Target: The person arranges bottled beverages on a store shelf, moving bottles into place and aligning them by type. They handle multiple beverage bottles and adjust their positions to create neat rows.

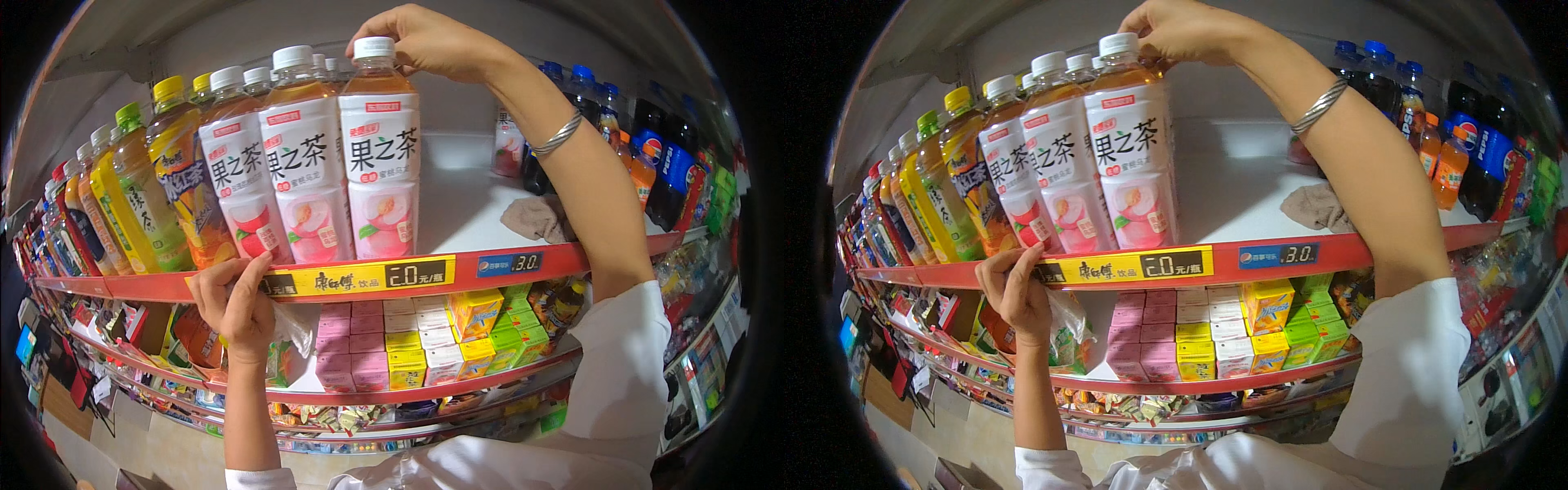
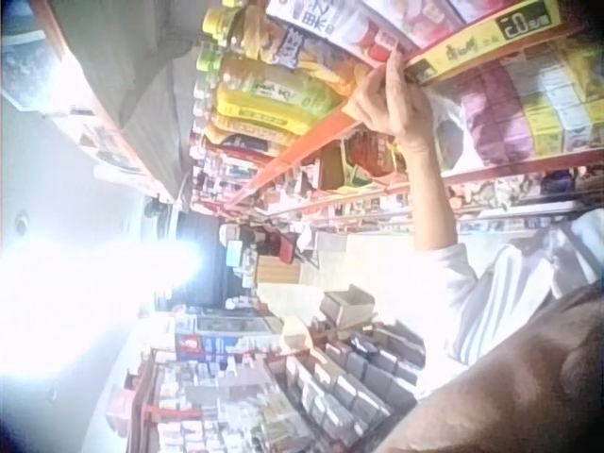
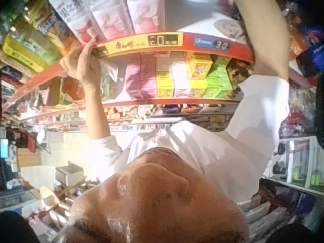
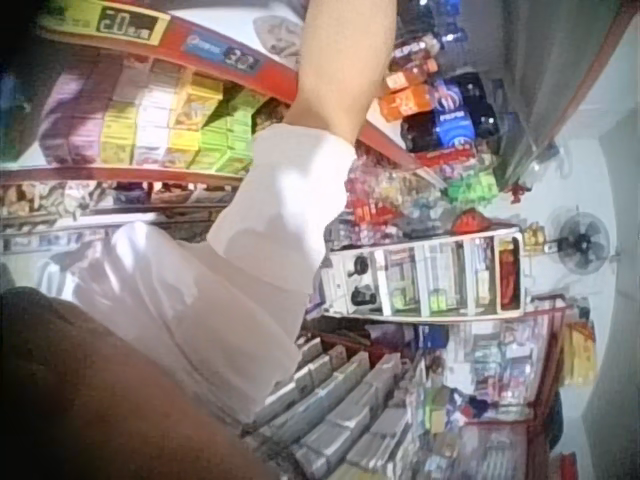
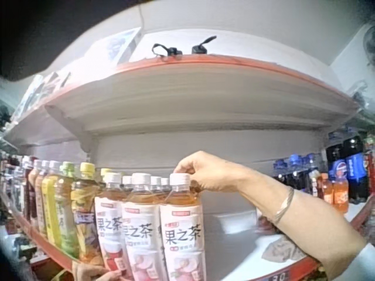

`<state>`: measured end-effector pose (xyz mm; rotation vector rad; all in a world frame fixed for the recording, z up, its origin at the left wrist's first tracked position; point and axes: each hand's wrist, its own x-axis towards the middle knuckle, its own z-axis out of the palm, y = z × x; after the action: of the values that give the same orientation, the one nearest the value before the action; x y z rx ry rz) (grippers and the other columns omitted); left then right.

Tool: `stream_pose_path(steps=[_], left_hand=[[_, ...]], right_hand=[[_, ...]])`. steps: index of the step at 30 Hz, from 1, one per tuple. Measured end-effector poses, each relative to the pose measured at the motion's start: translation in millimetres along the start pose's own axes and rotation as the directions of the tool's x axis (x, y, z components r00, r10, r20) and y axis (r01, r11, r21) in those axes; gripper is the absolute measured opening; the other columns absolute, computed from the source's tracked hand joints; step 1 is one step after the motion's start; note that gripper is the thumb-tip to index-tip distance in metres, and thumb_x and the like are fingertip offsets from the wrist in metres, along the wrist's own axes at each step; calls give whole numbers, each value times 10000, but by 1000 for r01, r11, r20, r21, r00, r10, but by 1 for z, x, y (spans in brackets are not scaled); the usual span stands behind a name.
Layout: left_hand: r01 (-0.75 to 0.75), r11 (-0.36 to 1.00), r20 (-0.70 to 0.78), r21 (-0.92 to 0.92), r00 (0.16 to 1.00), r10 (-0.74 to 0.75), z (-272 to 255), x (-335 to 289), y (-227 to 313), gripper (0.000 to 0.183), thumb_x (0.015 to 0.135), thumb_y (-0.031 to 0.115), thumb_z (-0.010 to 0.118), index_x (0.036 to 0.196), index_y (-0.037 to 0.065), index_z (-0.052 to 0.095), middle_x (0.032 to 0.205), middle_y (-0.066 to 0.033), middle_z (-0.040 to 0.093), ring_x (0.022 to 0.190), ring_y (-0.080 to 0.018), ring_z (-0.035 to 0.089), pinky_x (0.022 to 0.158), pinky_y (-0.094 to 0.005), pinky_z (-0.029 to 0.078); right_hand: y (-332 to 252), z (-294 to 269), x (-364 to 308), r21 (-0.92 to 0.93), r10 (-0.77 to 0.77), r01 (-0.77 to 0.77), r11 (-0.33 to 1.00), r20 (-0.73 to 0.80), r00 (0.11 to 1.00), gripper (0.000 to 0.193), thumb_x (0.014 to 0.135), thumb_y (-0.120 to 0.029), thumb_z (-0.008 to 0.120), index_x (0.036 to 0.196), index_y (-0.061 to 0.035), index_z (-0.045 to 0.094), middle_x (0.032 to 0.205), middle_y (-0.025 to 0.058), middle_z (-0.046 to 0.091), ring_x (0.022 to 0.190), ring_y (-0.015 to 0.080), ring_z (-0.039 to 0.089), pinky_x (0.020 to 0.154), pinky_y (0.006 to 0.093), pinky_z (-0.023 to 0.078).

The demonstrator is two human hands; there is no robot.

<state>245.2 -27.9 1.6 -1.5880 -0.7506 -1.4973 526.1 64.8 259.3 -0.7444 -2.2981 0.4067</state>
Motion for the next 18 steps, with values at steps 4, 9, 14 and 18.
stream_pose_path(steps=[4,9,14,18], left_hand=[[11,1000,-3,1,1000,-11,1,-1,-1,359,753,-11,572,1035,52,784,916,-96,651,884,-255,579,815,-363,445],[8,1000,-6,25,1000,-8,0,0,-1,377,730,-21,604,1031,101,795,916,-51,651,850,-220,576,792,-349,427],[18,999,51,50,998,-20,-8,-5,-3,367,770,-23,564,1063,41,776,945,-101,647,923,-253,574,836,-370,445],[12,998,37,55,999,-14,-3,-5,-2,348,790,-23,566,1062,37,775,943,-99,637,905,-252,565,826,-359,445]], right_hand=[[7,-7,-4,75,-4,0,997,48,999,206,911,-62,688,1095,29,706,934,61,707,807,119,644,696,279,531],[-11,1,-14,-31,114,-113,993,27,993,270,996,-245,620,1069,-2,715,922,42,713,844,129,654,757,311,530],[41,-69,-8,-544,77,-195,816,-231,970,443,1015,-357,550,1204,24,674,1082,151,720,1006,248,657,872,381,522],[109,-120,-25,-845,332,-505,178,-431,839,452,926,-317,636,1161,67,679,1197,298,662,1132,403,652,948,435,535]])
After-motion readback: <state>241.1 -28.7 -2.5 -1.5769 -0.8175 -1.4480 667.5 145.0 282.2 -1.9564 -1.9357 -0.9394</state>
